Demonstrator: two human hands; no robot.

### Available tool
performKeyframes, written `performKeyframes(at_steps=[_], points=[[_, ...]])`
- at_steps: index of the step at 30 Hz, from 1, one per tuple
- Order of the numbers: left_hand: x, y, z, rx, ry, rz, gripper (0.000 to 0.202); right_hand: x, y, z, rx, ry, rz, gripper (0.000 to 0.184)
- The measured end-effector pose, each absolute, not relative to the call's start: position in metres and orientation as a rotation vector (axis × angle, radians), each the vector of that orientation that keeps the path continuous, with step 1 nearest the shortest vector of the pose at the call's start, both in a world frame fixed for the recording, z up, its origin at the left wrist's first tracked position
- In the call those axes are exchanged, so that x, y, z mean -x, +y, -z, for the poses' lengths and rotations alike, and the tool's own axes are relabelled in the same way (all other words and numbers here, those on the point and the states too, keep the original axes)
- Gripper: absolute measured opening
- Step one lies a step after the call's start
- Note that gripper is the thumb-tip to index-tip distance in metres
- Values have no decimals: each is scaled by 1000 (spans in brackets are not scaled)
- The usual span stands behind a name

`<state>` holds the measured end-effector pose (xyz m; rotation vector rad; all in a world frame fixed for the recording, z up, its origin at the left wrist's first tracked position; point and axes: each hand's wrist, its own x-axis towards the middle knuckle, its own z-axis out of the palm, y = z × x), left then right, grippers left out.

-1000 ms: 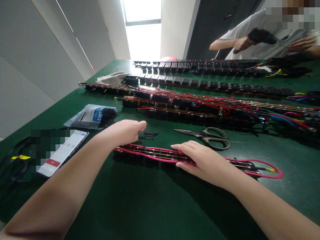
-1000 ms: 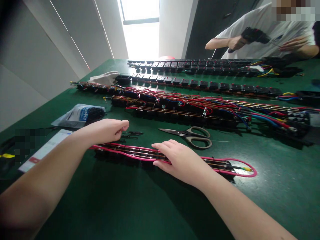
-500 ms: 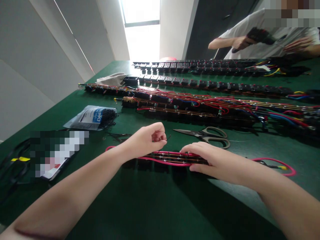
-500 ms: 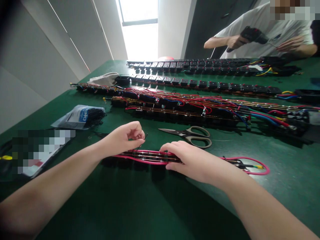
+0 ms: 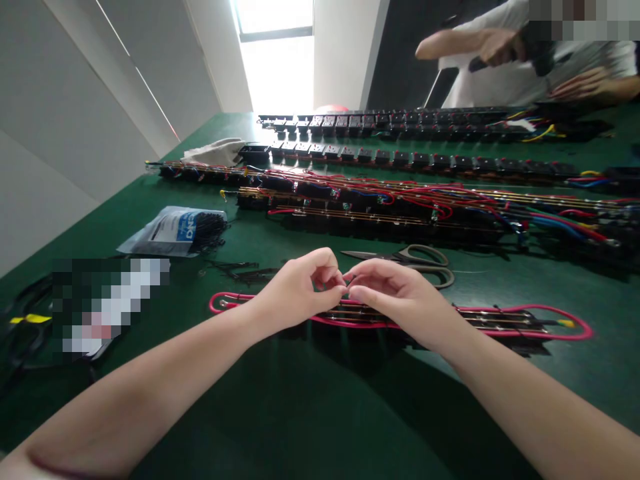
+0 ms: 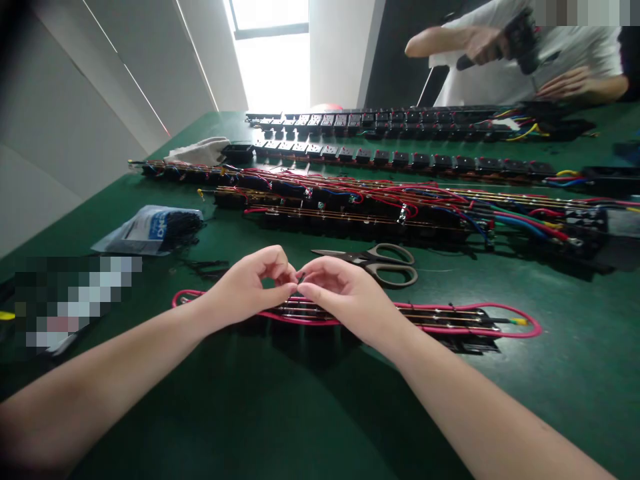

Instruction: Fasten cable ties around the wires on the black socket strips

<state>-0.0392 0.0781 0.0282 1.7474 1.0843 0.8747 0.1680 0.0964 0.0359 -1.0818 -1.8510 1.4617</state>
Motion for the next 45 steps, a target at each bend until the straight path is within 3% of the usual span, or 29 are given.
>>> performKeyframes(at_steps=[9,15,31,36,45], points=[[34,76,-27,-1925,1138,-752,21,-171,102,-27,1018,-1533,-1586,20],[28,72,-24,-2376,1215,-403,47,-171,104,-25,935,-1252,-1684,18],[48,56,-5,-2902,1253,-346,45,-170,98,-28,970,-1367,-1594,13],[47,54,-6,-2961,1249,-276,48,-170,103,-24,1057,-1601,-1388,11],[45,43,-26,-3000,1301,-80,37,-172,106,-18,1095,-1571,-1400,8]])
